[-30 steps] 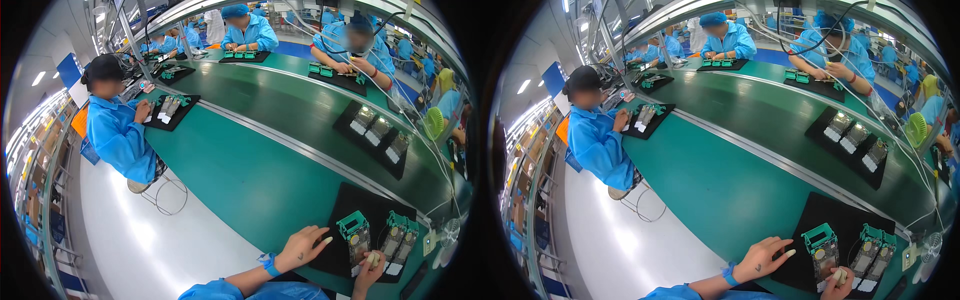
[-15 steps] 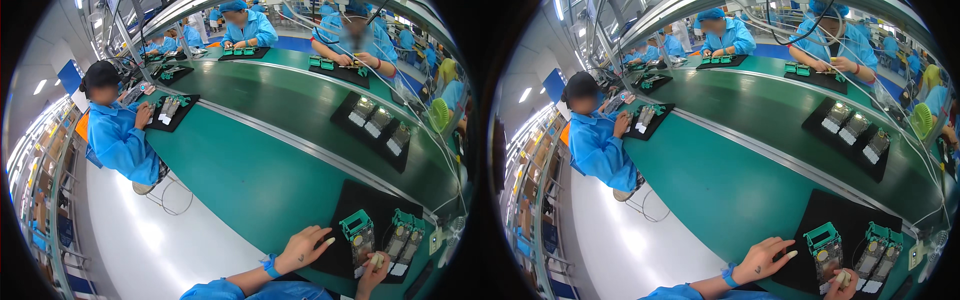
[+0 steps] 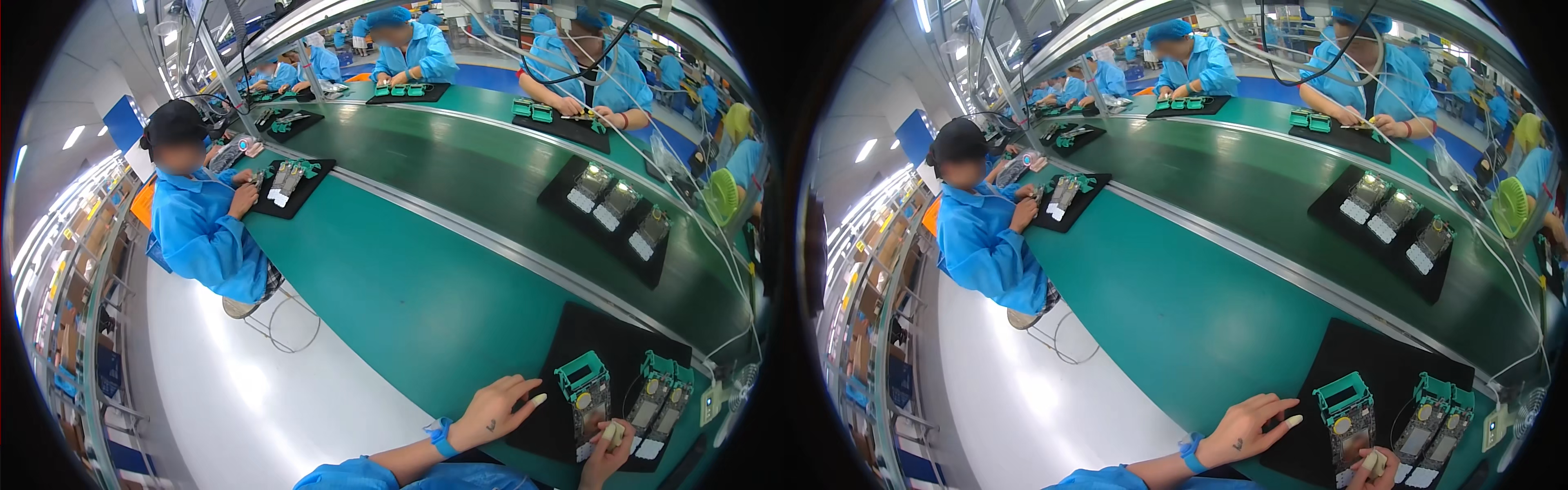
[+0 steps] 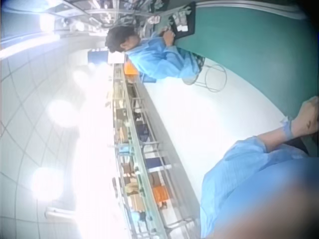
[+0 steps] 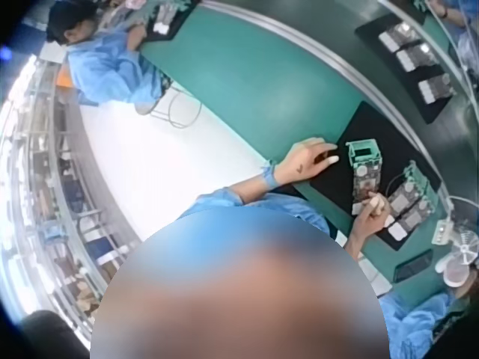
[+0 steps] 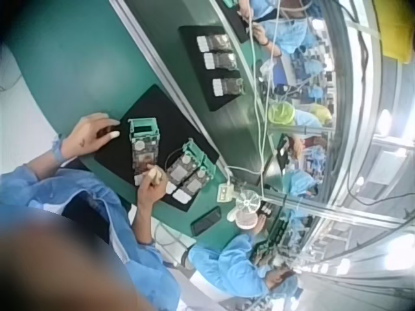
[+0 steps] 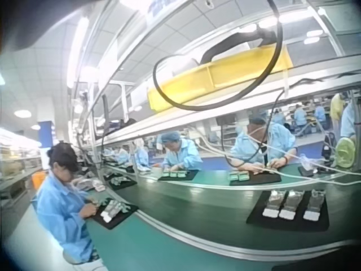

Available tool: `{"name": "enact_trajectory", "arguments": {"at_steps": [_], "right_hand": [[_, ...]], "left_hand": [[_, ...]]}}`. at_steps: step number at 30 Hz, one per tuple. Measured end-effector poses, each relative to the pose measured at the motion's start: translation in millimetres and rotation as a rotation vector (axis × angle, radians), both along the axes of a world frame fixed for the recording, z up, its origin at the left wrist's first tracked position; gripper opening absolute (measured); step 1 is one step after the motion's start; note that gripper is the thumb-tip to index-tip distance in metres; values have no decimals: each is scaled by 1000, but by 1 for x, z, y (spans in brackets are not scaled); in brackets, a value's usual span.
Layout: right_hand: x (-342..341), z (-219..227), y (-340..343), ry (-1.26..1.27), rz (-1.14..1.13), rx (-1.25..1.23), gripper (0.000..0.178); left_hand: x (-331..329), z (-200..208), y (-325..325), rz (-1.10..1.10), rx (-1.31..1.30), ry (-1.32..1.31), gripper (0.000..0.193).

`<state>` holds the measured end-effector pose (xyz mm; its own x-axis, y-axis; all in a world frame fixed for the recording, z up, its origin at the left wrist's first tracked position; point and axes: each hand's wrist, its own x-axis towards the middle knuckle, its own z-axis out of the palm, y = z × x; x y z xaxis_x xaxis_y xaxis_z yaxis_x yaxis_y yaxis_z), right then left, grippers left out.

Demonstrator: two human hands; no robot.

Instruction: The recorder is assembling electronic circuit boards into their respective housings on a factory production line.

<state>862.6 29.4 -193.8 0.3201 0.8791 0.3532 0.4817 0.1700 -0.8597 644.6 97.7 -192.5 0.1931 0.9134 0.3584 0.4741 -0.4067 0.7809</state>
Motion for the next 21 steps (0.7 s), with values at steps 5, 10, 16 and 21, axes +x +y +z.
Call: {"name": "enact_trajectory", "arguments": {"at_steps": [5, 10, 16, 21], "right_hand": [[7, 4, -7, 49, 0, -18, 16], [22, -23, -13, 141, -2, -8, 18], [29, -15, -12, 133, 13, 17, 22], [22, 25, -8, -155, 133, -35, 24]], "left_hand": [[5, 5, -7, 7, 1, 0, 25], [11, 5, -7, 3, 21, -44, 24], [23, 8, -9, 89, 11, -164, 22], [40, 28, -21, -82, -410, -325, 39]]}}
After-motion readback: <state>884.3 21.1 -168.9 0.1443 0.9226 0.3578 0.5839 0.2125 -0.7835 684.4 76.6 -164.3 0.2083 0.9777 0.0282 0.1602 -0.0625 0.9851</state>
